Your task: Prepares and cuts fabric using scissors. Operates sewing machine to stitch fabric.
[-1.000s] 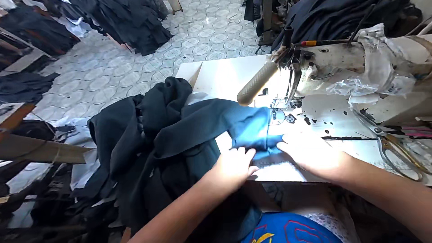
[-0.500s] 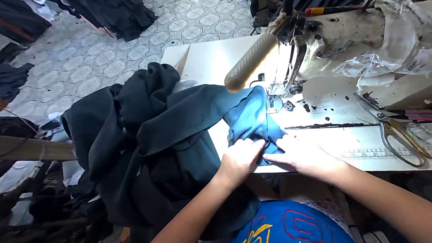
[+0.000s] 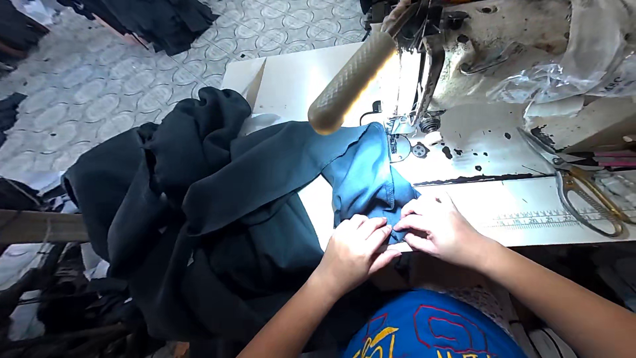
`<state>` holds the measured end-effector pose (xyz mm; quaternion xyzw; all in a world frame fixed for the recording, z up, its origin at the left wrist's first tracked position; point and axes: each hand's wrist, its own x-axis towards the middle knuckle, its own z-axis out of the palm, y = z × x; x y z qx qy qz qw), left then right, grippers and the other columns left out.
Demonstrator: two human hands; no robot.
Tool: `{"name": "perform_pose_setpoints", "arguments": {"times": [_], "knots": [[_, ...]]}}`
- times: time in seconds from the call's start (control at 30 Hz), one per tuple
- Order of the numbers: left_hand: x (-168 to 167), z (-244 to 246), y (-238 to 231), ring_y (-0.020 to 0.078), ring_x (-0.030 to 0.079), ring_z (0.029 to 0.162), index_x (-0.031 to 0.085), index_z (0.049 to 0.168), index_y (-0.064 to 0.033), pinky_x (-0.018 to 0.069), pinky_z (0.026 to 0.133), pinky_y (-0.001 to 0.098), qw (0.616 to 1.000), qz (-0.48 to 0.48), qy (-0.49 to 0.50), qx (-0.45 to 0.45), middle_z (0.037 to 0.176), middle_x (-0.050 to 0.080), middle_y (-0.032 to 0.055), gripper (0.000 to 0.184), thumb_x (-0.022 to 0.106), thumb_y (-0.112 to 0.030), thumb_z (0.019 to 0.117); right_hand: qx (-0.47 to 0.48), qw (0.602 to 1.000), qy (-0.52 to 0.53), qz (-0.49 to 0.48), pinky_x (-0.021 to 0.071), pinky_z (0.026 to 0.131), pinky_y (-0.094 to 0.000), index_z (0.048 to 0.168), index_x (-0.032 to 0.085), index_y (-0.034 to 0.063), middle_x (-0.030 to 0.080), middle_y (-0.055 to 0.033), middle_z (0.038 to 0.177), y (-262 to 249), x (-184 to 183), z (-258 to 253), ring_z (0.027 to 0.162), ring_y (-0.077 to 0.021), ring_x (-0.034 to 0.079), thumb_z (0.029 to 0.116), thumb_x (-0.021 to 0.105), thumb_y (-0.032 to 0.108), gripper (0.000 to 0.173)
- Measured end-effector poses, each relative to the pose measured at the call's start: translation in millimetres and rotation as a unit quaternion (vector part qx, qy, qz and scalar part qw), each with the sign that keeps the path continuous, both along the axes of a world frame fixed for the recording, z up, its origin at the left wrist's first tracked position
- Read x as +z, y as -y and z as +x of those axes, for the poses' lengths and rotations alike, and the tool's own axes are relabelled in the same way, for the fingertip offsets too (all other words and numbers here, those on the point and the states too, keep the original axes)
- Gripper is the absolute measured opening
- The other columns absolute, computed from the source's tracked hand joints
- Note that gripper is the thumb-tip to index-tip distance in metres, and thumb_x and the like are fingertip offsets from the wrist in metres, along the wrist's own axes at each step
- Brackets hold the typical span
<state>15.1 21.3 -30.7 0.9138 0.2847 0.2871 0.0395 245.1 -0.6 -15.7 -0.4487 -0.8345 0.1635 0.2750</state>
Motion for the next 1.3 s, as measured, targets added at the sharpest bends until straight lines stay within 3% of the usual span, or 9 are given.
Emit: {"name": "perform_pose_setpoints", "arguments": {"times": [0.17,0.37,0.43,0.57,0.7,0.83,0.97,1.1,1.3], "knots": [[3,8,2,0.0217,0.072,0.089,0.080,0.086,-0.0136,0.0534,0.071,0.0354,0.997,-0.029,0.037,0.059,0.100,0.078,0.0032,0.028,0.057,-0.026,0.0968,-0.048,0.998,-0.048,-0.003,0.0411,0.085,-0.0487,0.088,0.078,0.0139,0.073,-0.0052,0.094,0,-5,-6,0.090,-0.0220,0.066,0.0951,0.059,0.030,0.027],[6,23,3,0.0241,0.070,0.072,0.072,0.076,-0.0087,0.0525,0.058,0.0372,0.988,-0.007,0.037,0.150,0.079,0.073,0.0072,0.021,0.064,-0.023,0.0889,-0.093,0.994,-0.042,0.029,0.0410,0.084,-0.0480,0.082,0.071,0.0111,0.070,-0.0063,0.083,0,-9,-11,0.082,-0.0224,0.066,0.0892,0.064,0.026,0.018],[4,23,2,0.0237,0.069,0.068,0.074,0.080,-0.0098,0.0510,0.056,0.0355,0.989,0.016,0.037,0.143,0.076,0.071,0.0071,0.015,0.065,-0.018,0.0891,-0.090,0.994,-0.033,0.060,0.0417,0.082,-0.0466,0.085,0.072,0.0131,0.070,-0.0055,0.083,0,-11,-12,0.080,-0.0217,0.066,0.0901,0.063,0.023,0.014],[17,10,4,0.0274,0.070,0.077,0.080,0.099,-0.0141,0.0542,0.063,0.0402,0.997,-0.012,-0.044,0.064,0.092,0.074,0.0092,0.024,0.061,-0.005,0.0882,-0.063,0.987,0.024,0.143,0.0453,0.087,-0.0466,0.093,0.078,0.0194,0.075,-0.0056,0.101,0,-14,-9,0.095,-0.0230,0.069,0.0963,0.059,0.024,0.019],[35,7,8,0.0301,0.069,0.076,0.078,0.113,-0.0115,0.0516,0.056,0.0407,0.988,-0.025,-0.145,0.045,0.096,0.073,0.0120,0.039,0.067,0.001,0.0783,-0.042,0.996,0.020,0.071,0.0449,0.088,-0.0525,0.100,0.077,0.0191,0.074,-0.0063,0.109,0,-8,-1,0.104,-0.0248,0.068,0.0975,0.053,0.029,0.026],[26,14,-5,0.0279,0.067,0.065,0.079,0.092,-0.0107,0.0502,0.051,0.0396,0.996,-0.020,-0.062,0.054,0.075,0.067,0.0102,0.014,0.065,-0.011,0.0872,-0.039,0.997,-0.027,-0.057,0.0384,0.093,-0.0571,0.103,0.078,0.0168,0.069,-0.0076,0.110,-4,1,1,0.108,-0.0273,0.063,0.0904,0.062,0.034,0.027],[23,11,-13,0.0255,0.069,0.076,0.081,0.093,-0.0122,0.0538,0.067,0.0435,0.984,-0.165,0.005,0.072,0.079,0.069,0.0082,0.026,0.062,-0.029,0.0955,-0.062,0.995,-0.033,-0.066,0.0387,0.094,-0.0552,0.095,0.078,0.0138,0.070,-0.0079,0.102,-9,1,-2,0.103,-0.0266,0.064,0.0930,0.062,0.031,0.024],[21,15,-11,0.0252,0.068,0.077,0.077,0.086,-0.0066,0.0531,0.068,0.0435,0.976,-0.184,0.018,0.113,0.076,0.067,0.0089,0.030,0.056,-0.025,0.0976,-0.081,0.995,-0.035,-0.053,0.0394,0.091,-0.0537,0.087,0.076,0.0093,0.071,-0.0096,0.096,-12,2,-6,0.097,-0.0266,0.065,0.0937,0.060,0.028,0.026],[19,23,-10,0.0316,0.067,0.073,0.068,0.074,-0.0038,0.0501,0.062,0.0476,0.977,-0.159,-0.028,0.138,0.071,0.062,0.0115,0.028,0.061,-0.025,0.0902,-0.093,0.992,-0.004,-0.080,0.0398,0.089,-0.0549,0.084,0.070,0.0041,0.067,-0.0129,0.089,-15,8,-11,0.092,-0.0303,0.064,0.0897,0.062,0.024,0.023]]}}
